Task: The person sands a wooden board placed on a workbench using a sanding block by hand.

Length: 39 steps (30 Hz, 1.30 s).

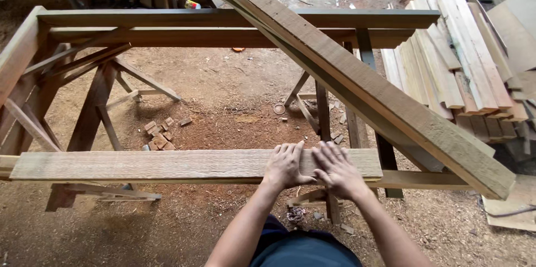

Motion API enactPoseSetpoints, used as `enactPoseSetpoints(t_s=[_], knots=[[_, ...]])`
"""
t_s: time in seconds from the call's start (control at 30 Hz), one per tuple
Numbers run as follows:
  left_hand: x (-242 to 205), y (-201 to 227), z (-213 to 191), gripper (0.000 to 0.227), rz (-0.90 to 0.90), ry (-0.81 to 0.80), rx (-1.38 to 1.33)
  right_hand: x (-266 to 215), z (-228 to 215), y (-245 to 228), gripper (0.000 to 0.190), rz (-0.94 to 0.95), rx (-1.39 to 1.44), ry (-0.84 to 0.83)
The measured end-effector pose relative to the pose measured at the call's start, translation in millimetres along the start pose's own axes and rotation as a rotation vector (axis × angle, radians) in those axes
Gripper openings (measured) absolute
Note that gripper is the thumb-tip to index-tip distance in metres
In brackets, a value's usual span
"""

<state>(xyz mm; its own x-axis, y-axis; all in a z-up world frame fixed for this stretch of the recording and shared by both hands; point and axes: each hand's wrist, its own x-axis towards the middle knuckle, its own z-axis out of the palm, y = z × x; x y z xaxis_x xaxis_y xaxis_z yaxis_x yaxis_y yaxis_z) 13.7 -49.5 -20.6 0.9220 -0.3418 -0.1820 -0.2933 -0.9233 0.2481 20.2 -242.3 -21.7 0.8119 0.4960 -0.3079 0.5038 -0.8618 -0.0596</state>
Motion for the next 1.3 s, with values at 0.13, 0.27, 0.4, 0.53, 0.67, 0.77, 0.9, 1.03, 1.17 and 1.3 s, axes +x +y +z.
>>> enactPoseSetpoints(t_s=[0.13, 0.27, 0.4, 0.53, 0.67, 0.77, 0.9, 1.03, 1.17, 1.3], knots=[[-8.6, -12.2, -18.6, 0.139, 0.004, 0.051, 0.071, -19.6, 2.0, 37.4, 0.063, 0.259, 0.127, -0.029], [-38.2, -44.6, -45.0, 0.143, -0.225, -0.047, 0.098, -15.9, -14.3, 27.0, 0.069, 0.405, 0.103, -0.026], [-42.3, -46.2, -36.5, 0.138, -0.226, -0.211, 0.051, 13.4, -6.7, -27.2, 0.077, 0.246, -0.094, -0.07], [-41.0, -54.2, -36.4, 0.144, -0.102, -0.008, 0.129, 18.9, 30.3, -65.3, 0.074, -0.159, -0.066, 0.633], [-67.5, -80.4, -59.8, 0.14, -0.168, -0.126, 0.246, 1.8, 32.3, -28.8, 0.07, -0.022, -0.296, 0.405], [-94.3, -112.3, -75.2, 0.135, -0.275, -0.179, 0.219, 0.2, 14.6, -32.9, 0.068, 0.221, -0.107, 0.163], [-106.9, -139.9, -67.5, 0.122, -0.168, -0.098, 0.214, 32.6, -11.2, -85.7, 0.078, 0.2, -0.452, -0.103], [-108.9, -142.0, -55.7, 0.117, -0.18, -0.092, 0.122, 47.4, 0.7, -175.1, 0.069, -0.013, -0.1, 0.292], [-105.6, -148.1, -57.8, 0.131, -0.152, -0.096, 0.086, 56.3, 36.1, -159.9, 0.07, 0.056, -0.098, 0.409], [-110.1, -175.6, -65.8, 0.149, -0.088, 0.127, 0.078, 43.9, 54.3, -73.6, 0.051, 0.017, -0.563, 0.806]])
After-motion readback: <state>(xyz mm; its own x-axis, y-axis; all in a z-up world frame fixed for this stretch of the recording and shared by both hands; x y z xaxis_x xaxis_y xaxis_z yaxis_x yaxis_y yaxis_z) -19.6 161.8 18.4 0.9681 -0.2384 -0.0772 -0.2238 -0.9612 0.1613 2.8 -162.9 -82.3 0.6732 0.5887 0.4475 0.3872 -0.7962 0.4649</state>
